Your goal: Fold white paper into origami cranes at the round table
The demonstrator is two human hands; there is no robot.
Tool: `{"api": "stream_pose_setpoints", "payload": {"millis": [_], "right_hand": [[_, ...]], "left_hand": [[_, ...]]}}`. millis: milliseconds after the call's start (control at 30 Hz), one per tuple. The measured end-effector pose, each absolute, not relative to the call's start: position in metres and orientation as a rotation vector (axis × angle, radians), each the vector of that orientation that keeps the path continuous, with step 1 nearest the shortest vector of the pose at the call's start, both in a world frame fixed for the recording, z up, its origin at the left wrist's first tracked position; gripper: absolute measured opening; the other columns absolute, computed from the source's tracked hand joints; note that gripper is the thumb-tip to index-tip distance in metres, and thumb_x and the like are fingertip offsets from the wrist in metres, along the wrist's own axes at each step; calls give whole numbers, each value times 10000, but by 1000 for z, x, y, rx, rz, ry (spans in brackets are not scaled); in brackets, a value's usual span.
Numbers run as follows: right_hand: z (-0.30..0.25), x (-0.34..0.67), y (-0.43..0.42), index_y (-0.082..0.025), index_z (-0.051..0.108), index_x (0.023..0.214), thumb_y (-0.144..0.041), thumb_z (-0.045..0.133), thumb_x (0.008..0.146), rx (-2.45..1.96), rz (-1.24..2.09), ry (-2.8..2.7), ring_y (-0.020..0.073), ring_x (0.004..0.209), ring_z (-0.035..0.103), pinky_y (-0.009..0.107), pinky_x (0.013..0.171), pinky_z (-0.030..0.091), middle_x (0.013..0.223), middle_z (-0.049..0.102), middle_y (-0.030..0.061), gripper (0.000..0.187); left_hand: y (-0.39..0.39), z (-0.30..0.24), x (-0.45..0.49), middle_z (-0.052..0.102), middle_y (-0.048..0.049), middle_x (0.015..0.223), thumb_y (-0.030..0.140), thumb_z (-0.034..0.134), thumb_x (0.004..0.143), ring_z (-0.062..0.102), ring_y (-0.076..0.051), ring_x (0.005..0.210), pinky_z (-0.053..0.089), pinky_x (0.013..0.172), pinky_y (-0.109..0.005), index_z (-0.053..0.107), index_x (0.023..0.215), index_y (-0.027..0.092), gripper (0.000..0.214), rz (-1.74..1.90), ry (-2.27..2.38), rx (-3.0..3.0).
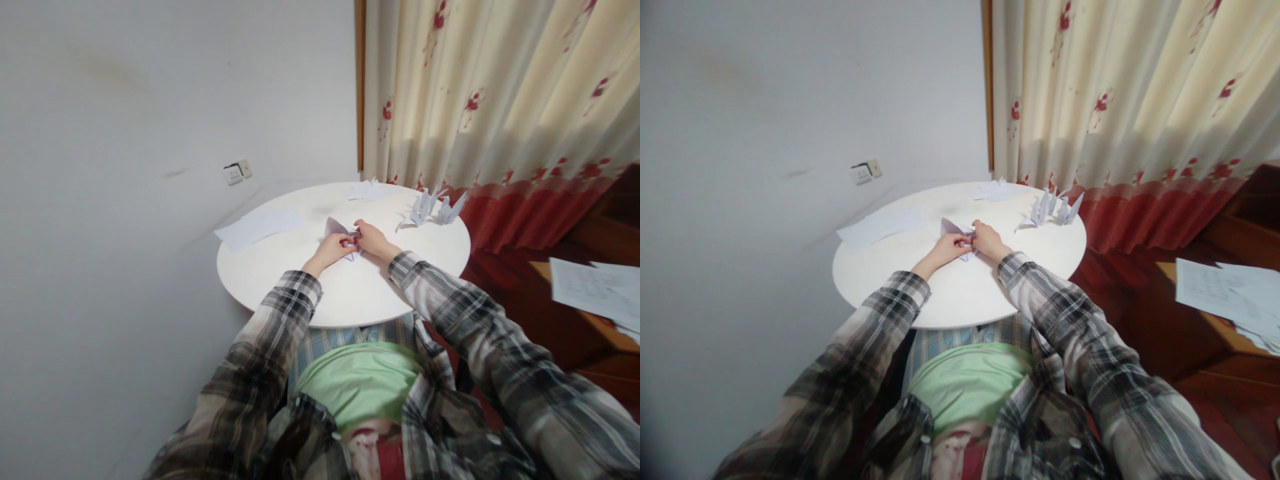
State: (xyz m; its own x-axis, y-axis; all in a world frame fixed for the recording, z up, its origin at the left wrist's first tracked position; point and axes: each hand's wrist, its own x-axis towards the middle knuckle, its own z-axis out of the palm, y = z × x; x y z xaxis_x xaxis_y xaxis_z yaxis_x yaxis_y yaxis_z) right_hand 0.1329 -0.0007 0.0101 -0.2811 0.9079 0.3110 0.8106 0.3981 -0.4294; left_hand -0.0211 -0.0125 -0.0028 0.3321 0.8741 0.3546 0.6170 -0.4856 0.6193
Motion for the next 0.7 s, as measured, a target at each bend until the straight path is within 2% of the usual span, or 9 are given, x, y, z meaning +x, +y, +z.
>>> {"api": "stream_pose_setpoints", "payload": {"millis": [100, 300, 433, 567, 700], "right_hand": [[6, 136, 7, -128, 447, 1215, -129, 546, 756, -1430, 281, -2193, 201, 1009, 579, 302, 842, 431, 1107, 622, 134, 470], [-3, 144, 17, -148, 456, 1230, -164, 619, 735, -1214, 298, -2254, 187, 1113, 533, 322, 950, 387, 1253, 548, 120, 522], [-5, 147, 14, -165, 444, 1260, -216, 601, 767, -1171, 324, -2267, 185, 1139, 526, 346, 966, 390, 1265, 544, 120, 520], [-2, 145, 7, -164, 439, 1268, -251, 595, 784, -1186, 351, -2279, 190, 1145, 524, 355, 969, 393, 1283, 532, 126, 516], [1, 141, -2, -156, 448, 1258, -246, 650, 739, -1183, 423, -2278, 194, 1143, 521, 345, 965, 391, 1284, 530, 125, 564]], "left_hand": [[-15, -2, -22, 649, -40, 680, 361, 645, 695, 527, -131, 599, 397, 569, -251, 712, 831, 132, 275, 927, 1336, 2250], [-20, 3, -25, 671, -58, 703, 424, 620, 721, 558, -148, 614, 395, 565, -254, 694, 740, 146, 289, 928, 1444, 2273], [-27, 9, -25, 650, -67, 700, 455, 623, 722, 555, -163, 615, 375, 561, -263, 662, 772, 148, 313, 977, 1650, 2316], [-36, 16, -20, 639, -85, 761, 463, 586, 760, 579, -196, 705, 383, 614, -279, 640, 792, 156, 313, 1014, 1692, 2373], [-41, 21, -14, 619, -86, 810, 485, 531, 795, 572, -202, 774, 383, 662, -283, 612, 793, 163, 332, 1107, 1768, 2410]]}}
